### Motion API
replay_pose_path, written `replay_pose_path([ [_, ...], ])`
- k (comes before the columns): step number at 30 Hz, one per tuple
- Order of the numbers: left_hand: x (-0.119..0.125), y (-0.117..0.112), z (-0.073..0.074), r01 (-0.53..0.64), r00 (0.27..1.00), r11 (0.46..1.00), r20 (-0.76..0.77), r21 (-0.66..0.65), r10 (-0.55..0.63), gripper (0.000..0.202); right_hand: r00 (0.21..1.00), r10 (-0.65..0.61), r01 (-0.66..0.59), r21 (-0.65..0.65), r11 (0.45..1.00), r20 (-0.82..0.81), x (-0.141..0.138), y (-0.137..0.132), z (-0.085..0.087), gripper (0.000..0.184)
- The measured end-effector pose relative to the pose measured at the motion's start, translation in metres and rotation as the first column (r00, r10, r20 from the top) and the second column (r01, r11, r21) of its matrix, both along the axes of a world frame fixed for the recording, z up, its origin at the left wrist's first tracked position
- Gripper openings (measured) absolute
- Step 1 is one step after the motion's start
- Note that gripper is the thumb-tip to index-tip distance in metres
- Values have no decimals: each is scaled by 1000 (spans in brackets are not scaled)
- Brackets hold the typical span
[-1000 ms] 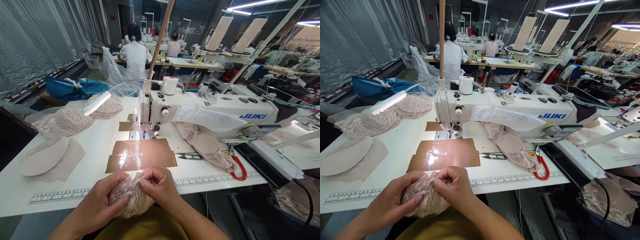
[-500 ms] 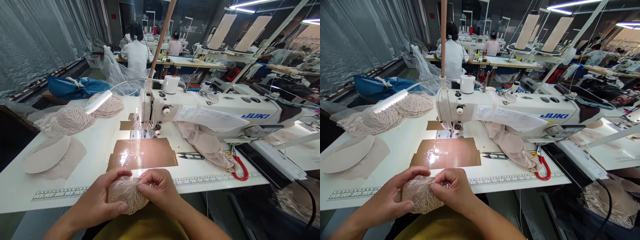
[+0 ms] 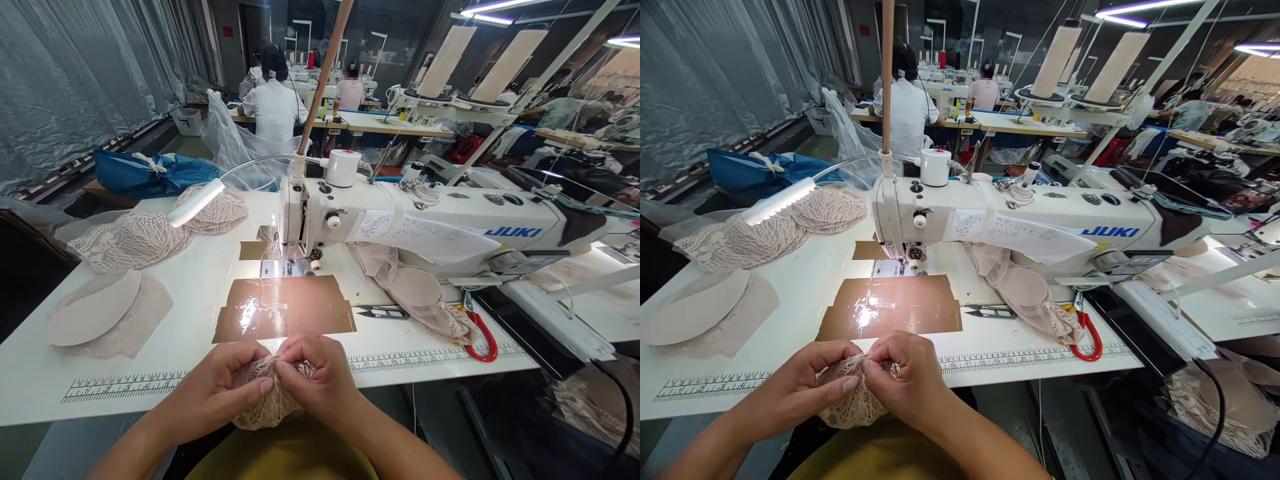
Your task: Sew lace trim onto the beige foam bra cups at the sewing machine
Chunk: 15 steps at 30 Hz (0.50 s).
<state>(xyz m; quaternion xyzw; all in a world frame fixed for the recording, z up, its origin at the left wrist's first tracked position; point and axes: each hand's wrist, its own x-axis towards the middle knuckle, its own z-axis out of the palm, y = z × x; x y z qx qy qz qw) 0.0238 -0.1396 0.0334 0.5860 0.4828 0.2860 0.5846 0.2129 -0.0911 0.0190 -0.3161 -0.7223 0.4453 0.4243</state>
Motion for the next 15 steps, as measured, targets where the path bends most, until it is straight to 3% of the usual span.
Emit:
replay_pose_path([
  [5, 1, 6, 2, -10, 998, 999, 59, -49, 12, 29, 1000, -22, 22, 13, 1000, -9, -1, 1, -2, 14],
  [9, 3, 10, 2, -23, 999, 1000, 35, -17, 23, 33, 999, -3, 6, -92, 996, 36, 2, 6, -1, 9],
  [10, 3, 11, 2, -22, 1000, 1000, 14, 8, 22, 33, 999, 22, -15, -146, 989, 46, 4, 9, 0, 2],
  [15, 4, 16, 6, -20, 999, 997, -48, 80, 24, 32, 964, 253, -207, -375, 904, 77, 12, 24, 10, 12],
])
